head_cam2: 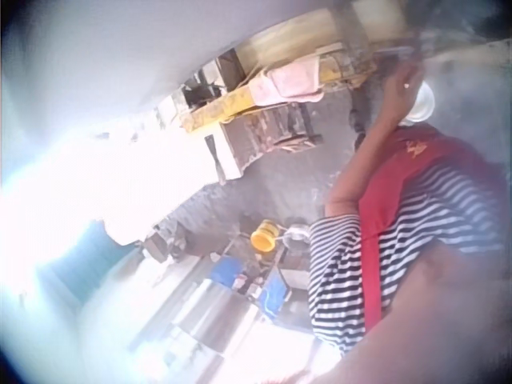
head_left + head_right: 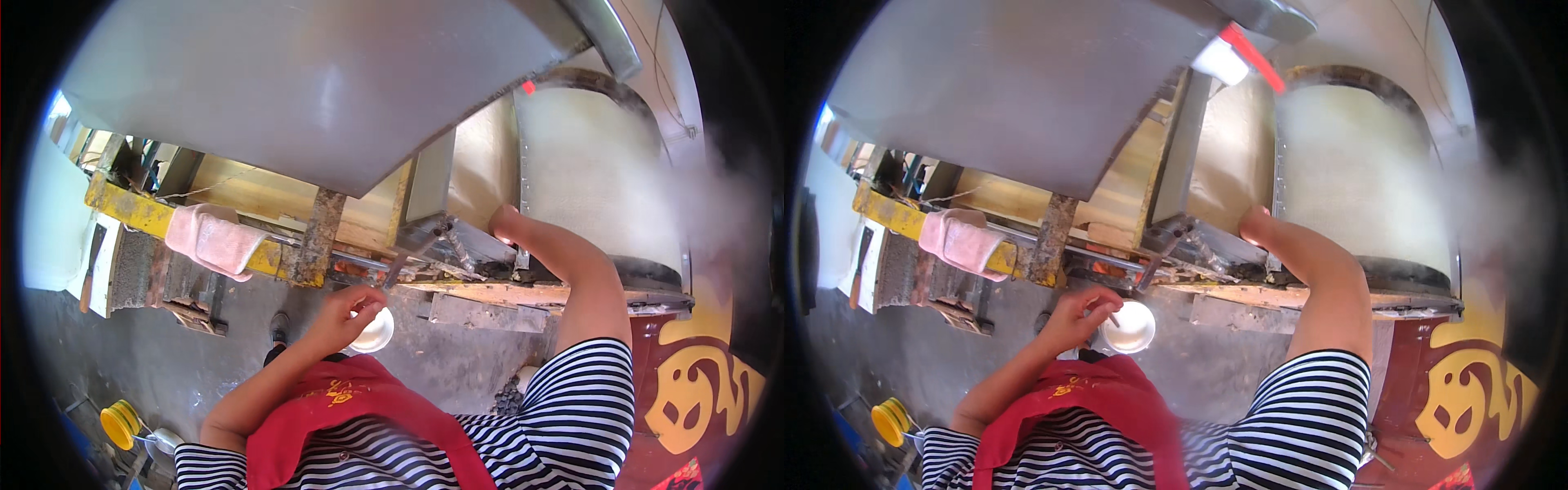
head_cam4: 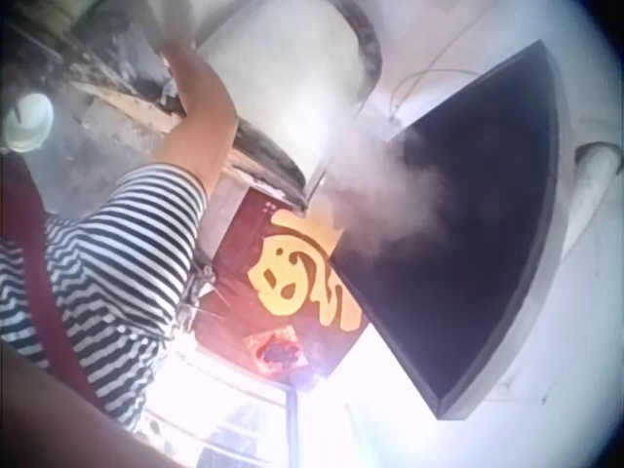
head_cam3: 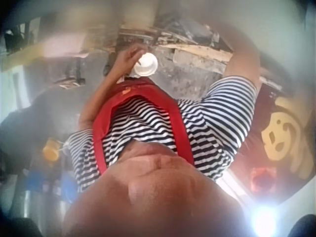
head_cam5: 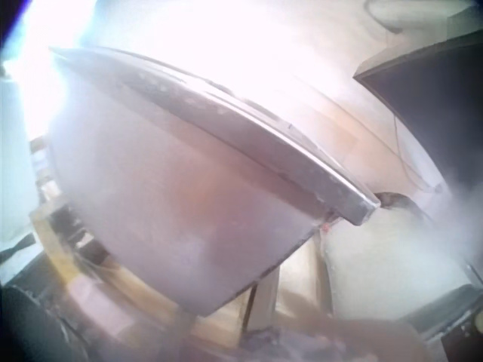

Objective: The person scrapes a roller machine with a putty knife, mixes liquid in a bucket, and opens an oven door using a long pole. The person then guides dough sheets along a conveyor with wooden sticks and picks up a plastic container.

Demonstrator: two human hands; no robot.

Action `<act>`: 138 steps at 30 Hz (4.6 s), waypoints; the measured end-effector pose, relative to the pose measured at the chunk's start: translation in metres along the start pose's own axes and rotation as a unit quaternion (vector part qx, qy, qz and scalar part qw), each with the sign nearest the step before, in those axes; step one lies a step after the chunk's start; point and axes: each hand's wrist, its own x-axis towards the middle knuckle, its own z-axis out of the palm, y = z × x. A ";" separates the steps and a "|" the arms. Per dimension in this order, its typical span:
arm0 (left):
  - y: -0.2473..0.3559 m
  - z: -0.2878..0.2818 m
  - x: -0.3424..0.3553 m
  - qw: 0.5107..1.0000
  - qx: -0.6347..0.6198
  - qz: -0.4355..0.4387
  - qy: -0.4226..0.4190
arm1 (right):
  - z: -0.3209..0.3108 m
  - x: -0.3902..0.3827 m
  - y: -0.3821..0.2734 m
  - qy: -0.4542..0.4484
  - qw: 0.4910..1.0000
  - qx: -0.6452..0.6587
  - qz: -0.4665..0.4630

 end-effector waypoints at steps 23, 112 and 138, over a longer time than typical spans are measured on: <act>0.001 0.016 0.011 0.999 0.013 0.007 -0.048 | -0.021 -0.087 0.036 0.207 0.923 0.320 -0.042; 0.032 0.095 0.275 0.970 -0.231 0.059 0.043 | -0.023 -0.165 -0.115 0.269 -0.431 0.785 -0.356; -0.231 0.189 0.044 0.854 0.391 0.318 -0.129 | 0.145 -0.040 -0.528 0.061 -0.319 0.946 -0.016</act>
